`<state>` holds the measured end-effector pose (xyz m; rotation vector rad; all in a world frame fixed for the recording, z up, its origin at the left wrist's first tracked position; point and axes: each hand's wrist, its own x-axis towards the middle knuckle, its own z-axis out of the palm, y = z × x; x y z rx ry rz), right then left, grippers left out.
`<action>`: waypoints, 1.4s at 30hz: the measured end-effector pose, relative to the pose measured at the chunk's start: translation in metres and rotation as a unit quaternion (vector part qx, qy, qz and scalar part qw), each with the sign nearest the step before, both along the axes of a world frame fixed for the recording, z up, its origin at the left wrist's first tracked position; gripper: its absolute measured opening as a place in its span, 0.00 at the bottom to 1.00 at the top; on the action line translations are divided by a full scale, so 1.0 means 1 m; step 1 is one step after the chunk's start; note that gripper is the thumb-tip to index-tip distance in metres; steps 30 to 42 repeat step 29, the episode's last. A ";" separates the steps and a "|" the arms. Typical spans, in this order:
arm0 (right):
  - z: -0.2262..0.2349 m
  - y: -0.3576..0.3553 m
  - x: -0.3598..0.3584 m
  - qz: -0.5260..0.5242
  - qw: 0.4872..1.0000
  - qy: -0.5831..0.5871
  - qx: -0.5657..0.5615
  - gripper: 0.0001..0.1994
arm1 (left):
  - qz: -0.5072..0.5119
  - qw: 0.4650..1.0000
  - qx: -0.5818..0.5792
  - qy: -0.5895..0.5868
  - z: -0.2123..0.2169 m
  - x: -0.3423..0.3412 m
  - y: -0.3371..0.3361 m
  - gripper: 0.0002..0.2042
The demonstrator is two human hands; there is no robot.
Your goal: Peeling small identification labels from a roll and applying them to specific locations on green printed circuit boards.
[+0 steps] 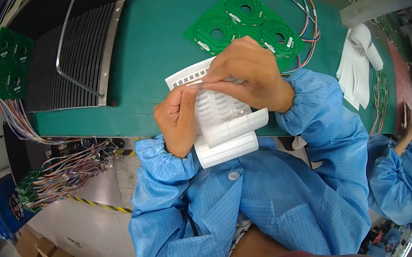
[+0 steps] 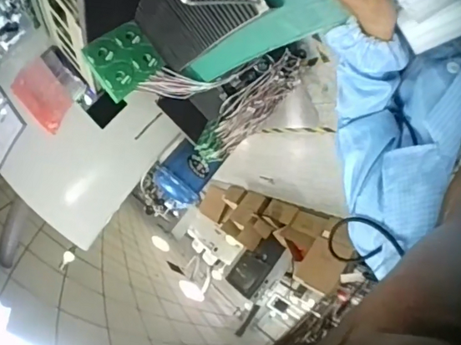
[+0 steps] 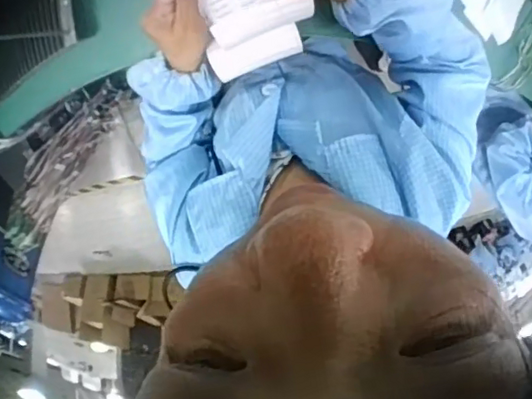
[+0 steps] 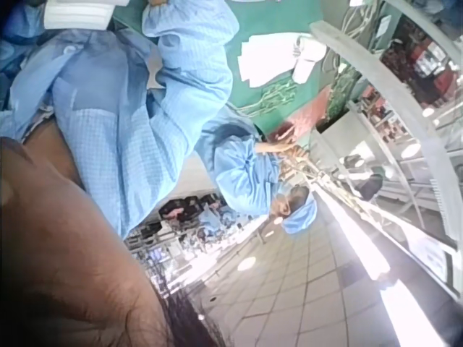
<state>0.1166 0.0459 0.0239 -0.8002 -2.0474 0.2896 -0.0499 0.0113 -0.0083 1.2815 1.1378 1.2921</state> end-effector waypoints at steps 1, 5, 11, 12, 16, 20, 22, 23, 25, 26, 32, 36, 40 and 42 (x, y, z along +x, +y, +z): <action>-0.002 0.001 -0.001 -0.010 0.999 0.004 0.033 0.09 | -0.010 1.000 0.011 -0.011 -0.001 0.001 0.000 0.08; -0.007 0.000 -0.002 -0.021 0.994 -0.008 0.104 0.09 | 0.016 1.000 -0.001 -0.023 -0.005 0.005 0.000 0.07; 0.004 0.001 0.005 0.050 0.973 0.096 -0.204 0.06 | -0.003 1.000 -0.024 -0.016 -0.004 -0.002 -0.004 0.09; 0.009 0.007 0.022 0.044 0.944 0.152 -0.290 0.05 | -0.003 1.000 -0.023 -0.015 -0.003 -0.002 -0.003 0.09; 0.043 0.073 0.107 -0.014 0.925 -0.028 -0.378 0.07 | -0.013 0.999 -0.026 -0.021 0.001 0.001 -0.004 0.07; 0.031 0.099 0.131 -0.026 0.902 -0.310 -0.301 0.08 | -0.029 0.999 -0.015 -0.005 0.007 0.005 -0.001 0.08; 0.025 0.106 0.131 0.004 0.905 -0.315 -0.285 0.08 | -0.025 0.999 -0.030 -0.011 0.008 0.003 -0.002 0.08; 0.022 0.108 0.129 0.025 0.900 -0.334 -0.281 0.08 | -0.021 0.999 -0.047 -0.017 0.007 0.002 -0.003 0.08; 0.020 0.113 0.126 0.004 0.883 -0.342 -0.320 0.08 | -0.018 0.999 -0.043 -0.021 0.006 0.001 -0.002 0.08; 0.019 0.115 0.125 0.006 0.890 -0.354 -0.289 0.09 | -0.015 0.999 -0.040 -0.029 0.005 0.001 -0.001 0.07; 0.019 0.119 0.127 0.012 0.890 -0.384 -0.245 0.09 | -0.011 0.998 -0.058 -0.002 0.003 0.000 -0.001 0.09; 0.019 0.119 0.127 0.012 0.890 -0.384 -0.245 0.09 | -0.011 0.998 -0.058 -0.002 0.003 0.000 -0.001 0.09; 0.019 0.119 0.127 0.012 0.890 -0.384 -0.245 0.09 | -0.011 0.998 -0.058 -0.002 0.003 0.000 -0.001 0.09; 0.019 0.119 0.127 0.012 0.890 -0.384 -0.245 0.09 | -0.011 0.998 -0.058 -0.002 0.003 0.000 -0.001 0.09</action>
